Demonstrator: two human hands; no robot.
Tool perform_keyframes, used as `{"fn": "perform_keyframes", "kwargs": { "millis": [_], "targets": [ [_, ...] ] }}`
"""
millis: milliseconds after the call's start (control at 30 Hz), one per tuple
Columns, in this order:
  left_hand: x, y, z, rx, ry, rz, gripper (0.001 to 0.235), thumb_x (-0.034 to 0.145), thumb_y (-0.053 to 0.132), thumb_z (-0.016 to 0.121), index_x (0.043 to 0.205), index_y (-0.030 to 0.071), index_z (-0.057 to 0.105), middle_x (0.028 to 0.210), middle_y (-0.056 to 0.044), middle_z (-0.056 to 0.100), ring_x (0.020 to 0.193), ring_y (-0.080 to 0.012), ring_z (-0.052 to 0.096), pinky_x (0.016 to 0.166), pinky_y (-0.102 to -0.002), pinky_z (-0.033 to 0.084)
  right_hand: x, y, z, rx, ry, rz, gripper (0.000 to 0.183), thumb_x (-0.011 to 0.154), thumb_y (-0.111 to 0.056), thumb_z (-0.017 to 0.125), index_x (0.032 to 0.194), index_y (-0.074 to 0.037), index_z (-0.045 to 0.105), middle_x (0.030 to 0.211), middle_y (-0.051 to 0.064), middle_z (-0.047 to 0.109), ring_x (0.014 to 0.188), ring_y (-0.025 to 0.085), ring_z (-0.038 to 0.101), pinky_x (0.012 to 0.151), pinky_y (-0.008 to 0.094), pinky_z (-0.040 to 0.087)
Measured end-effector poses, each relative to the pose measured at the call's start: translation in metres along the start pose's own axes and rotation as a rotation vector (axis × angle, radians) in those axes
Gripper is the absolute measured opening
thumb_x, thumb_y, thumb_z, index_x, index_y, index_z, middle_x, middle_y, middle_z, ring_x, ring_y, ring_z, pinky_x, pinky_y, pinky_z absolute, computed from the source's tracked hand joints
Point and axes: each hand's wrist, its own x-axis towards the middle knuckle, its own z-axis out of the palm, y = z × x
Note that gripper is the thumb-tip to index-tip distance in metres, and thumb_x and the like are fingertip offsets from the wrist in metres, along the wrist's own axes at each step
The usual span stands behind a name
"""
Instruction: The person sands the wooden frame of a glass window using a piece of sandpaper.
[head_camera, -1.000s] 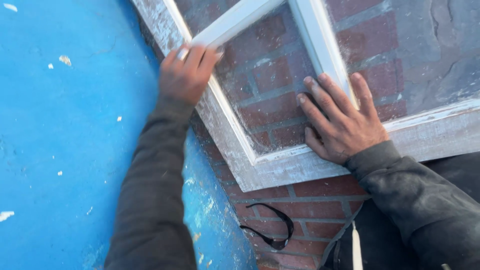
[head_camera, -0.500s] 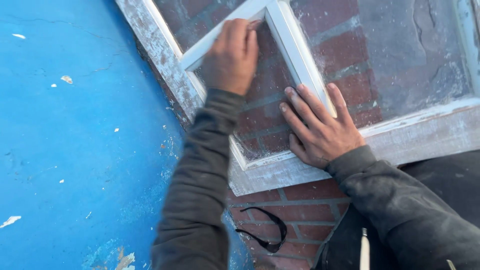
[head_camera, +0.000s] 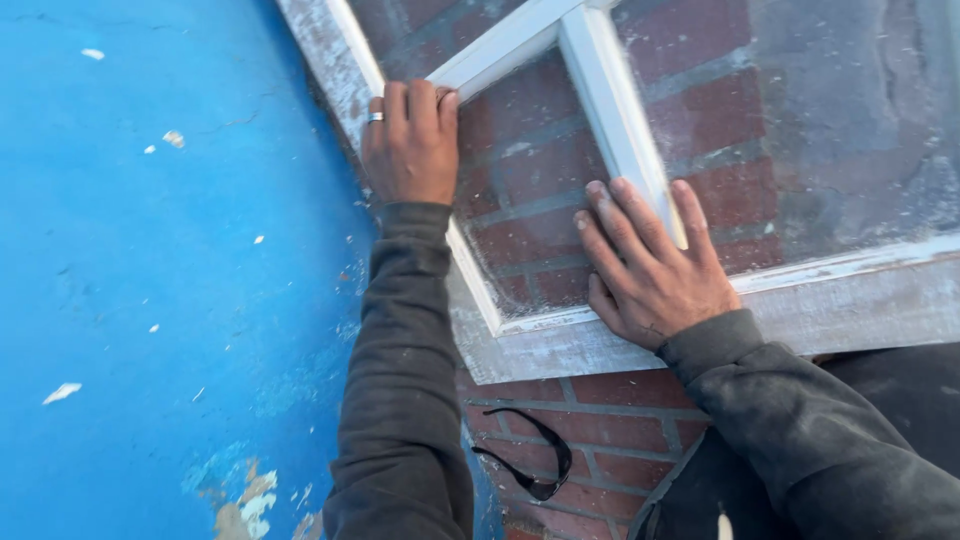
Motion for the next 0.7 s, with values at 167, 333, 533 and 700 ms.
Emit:
{"fn": "perform_keyframes", "kwargs": {
  "millis": [167, 333, 533, 700],
  "targets": [
    [0.015, -0.01, 0.007, -0.032, -0.114, 0.166, 0.024, 0.103, 0.034, 0.074, 0.1, 0.015, 0.06, 0.1, -0.004, 0.052, 0.098, -0.025, 0.054, 0.089, -0.045, 0.046, 0.001, 0.0, -0.004, -0.061, -0.028, 0.001, 0.063, 0.09, -0.047, 0.055, 0.146, -0.018, 0.059, 0.16, 0.007, 0.046, 0.153, 0.021, 0.033, 0.124, 0.059, 0.016],
    [0.0, -0.052, 0.0, 0.004, -0.102, 0.286, 0.025, 0.102, 0.037, 0.076, 0.099, 0.017, 0.061, 0.103, -0.003, 0.051, 0.1, -0.0237, 0.053, 0.089, -0.045, 0.045, -0.003, 0.0, 0.005, -0.002, 0.002, 0.005, 0.063, 0.09, -0.045, 0.055, 0.147, -0.017, 0.059, 0.16, 0.008, 0.047, 0.152, 0.023, 0.035, 0.124, 0.06, 0.016],
    [0.035, -0.062, 0.0, -0.003, -0.17, 0.468, 0.026, 0.102, 0.038, 0.075, 0.1, 0.015, 0.063, 0.105, -0.004, 0.05, 0.101, -0.024, 0.054, 0.087, -0.043, 0.045, 0.001, -0.001, -0.005, -0.071, -0.004, 0.001, 0.062, 0.092, -0.045, 0.056, 0.148, -0.018, 0.06, 0.16, 0.006, 0.049, 0.152, 0.022, 0.037, 0.126, 0.058, 0.016],
    [0.03, -0.082, -0.001, 0.014, -0.163, 0.604, 0.028, 0.102, 0.04, 0.077, 0.103, 0.016, 0.062, 0.105, -0.005, 0.051, 0.101, -0.0254, 0.055, 0.086, -0.043, 0.046, 0.001, -0.001, -0.002, -0.053, -0.015, 0.017, 0.064, 0.091, -0.046, 0.056, 0.148, -0.018, 0.06, 0.159, 0.007, 0.05, 0.152, 0.022, 0.037, 0.125, 0.059, 0.016]
  ]
}}
